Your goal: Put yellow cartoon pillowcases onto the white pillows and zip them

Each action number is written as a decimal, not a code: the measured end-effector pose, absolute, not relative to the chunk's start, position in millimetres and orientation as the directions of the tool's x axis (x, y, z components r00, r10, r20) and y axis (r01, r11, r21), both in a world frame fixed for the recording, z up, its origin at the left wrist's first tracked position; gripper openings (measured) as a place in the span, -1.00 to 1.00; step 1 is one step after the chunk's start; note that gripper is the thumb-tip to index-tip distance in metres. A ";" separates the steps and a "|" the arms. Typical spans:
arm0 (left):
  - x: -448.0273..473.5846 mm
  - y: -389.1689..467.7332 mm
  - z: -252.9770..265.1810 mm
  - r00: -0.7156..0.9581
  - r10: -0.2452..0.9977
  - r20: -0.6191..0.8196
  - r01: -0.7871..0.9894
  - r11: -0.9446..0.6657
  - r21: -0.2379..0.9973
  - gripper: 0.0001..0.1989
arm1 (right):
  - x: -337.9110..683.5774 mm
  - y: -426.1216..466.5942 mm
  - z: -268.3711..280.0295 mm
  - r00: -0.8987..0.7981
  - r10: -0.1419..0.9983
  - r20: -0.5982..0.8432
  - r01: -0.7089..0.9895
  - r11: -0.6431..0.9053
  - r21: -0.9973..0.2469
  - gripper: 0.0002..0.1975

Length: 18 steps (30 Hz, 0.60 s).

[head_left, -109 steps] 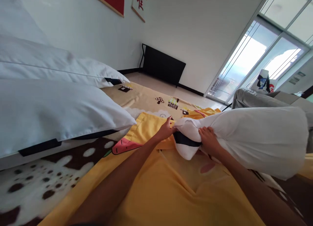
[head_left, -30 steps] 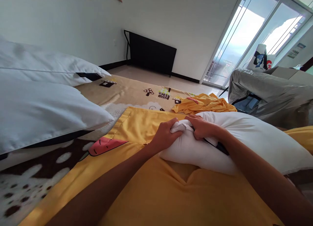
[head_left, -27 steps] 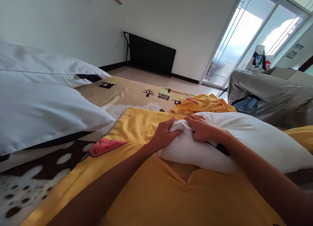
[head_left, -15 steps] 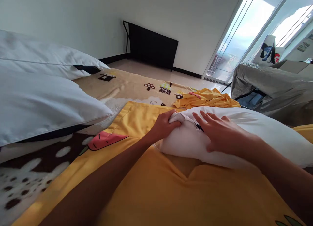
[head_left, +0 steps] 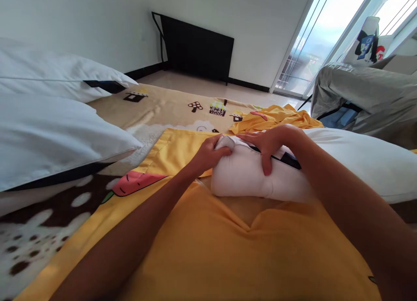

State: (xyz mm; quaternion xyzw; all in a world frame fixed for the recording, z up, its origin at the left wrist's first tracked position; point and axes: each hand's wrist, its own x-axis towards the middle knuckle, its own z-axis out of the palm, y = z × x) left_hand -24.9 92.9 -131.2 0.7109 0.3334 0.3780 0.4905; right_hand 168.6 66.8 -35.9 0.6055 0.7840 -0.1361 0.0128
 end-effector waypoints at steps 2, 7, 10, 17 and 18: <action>-25.0 92.1 -129.6 0.509 0.833 0.216 0.102 -0.308 0.946 -0.84 | 174.2 62.5 -39.6 -0.308 0.889 -0.340 0.949 0.260 -0.182 0.19; -22.8 89.5 -127.7 0.506 0.828 0.243 0.118 -0.345 0.931 -0.86 | 163.7 47.8 -44.0 -0.241 0.886 -0.395 0.969 0.240 -0.053 0.23; -21.3 85.1 -125.8 0.489 0.822 0.291 0.173 -0.419 0.891 -0.87 | 149.1 40.8 -48.0 -0.174 0.910 -0.377 0.982 0.188 0.001 0.24; -17.4 57.2 -111.3 0.635 0.628 0.450 0.473 -0.776 0.417 -0.85 | 151.0 19.8 -58.3 -0.313 0.922 -0.230 0.950 0.307 -0.061 0.09; -17.3 53.2 -109.0 0.664 0.595 0.452 0.496 -0.803 0.330 -0.85 | 152.6 16.5 -59.3 -0.343 0.919 -0.194 0.939 0.338 -0.057 0.01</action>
